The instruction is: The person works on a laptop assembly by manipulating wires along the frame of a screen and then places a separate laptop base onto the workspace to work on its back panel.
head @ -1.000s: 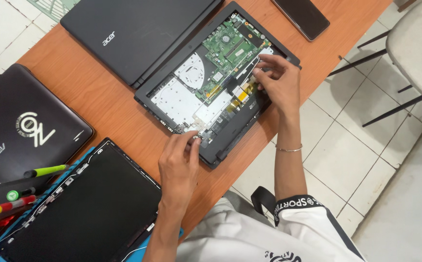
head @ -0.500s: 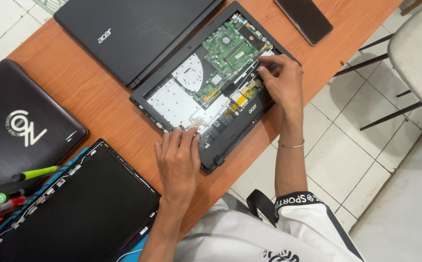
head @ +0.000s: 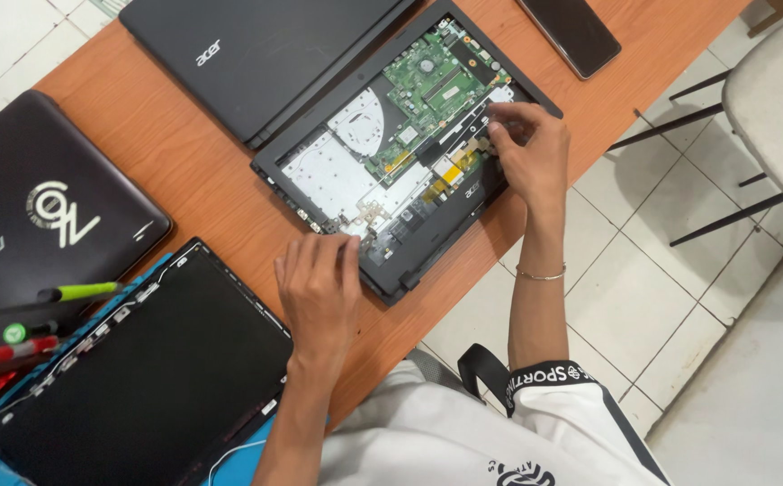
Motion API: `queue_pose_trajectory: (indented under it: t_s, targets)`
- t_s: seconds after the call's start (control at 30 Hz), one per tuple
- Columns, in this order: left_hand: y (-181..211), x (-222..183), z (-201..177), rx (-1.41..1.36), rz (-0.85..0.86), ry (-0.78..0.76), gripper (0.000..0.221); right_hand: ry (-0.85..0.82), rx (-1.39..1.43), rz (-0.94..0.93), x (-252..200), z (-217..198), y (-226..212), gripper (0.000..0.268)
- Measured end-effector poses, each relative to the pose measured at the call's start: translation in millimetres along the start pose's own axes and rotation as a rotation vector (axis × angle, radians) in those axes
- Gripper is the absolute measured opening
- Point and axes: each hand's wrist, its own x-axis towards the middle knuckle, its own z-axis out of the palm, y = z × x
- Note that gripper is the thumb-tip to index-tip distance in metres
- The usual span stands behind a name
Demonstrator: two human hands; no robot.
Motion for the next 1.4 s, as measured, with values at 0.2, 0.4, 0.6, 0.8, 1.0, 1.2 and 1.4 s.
queue_pose_trajectory:
  t_s: [0.2,0.4,0.6,0.8,1.0,1.2,1.4]
  targets:
    - [-13.2,-8.6,-23.0,-0.072,-0.047,0.036,0.009,-0.046,0.01,0.127,-21.3,10.2,-20.5,0.022]
    - [-31.8,-25.4,-52.0,-0.093,-0.215,0.105,0.009,-0.114,0.104,0.014,-58.2,32.9,-59.5,0.016]
    - [-59.9,-55.5,-91.4,-0.06,-0.32,0.193,0.012,-0.268,0.082,-0.073,-98.8,62.8,-108.3,0.013]
    - [-90.4,-97.9,-128.0,-0.006,-0.431,0.293,0.016,-0.421,0.074,-0.181,-134.5,103.4,-142.8,0.01]
    - [-116.6,-144.5,-164.1,0.094,-0.572,0.343,0.018,-0.605,0.085,-0.101,-162.5,151.9,-151.5,0.01]
    - [-138.8,-188.7,-199.5,0.142,-0.746,0.451,0.01,-0.551,0.047,-0.321,-176.1,187.1,-140.9,0.03]
    - [-160.6,-220.3,-217.8,0.325,-0.863,0.461,0.021,-0.636,-0.084,-0.147,-174.4,193.2,-136.1,0.034]
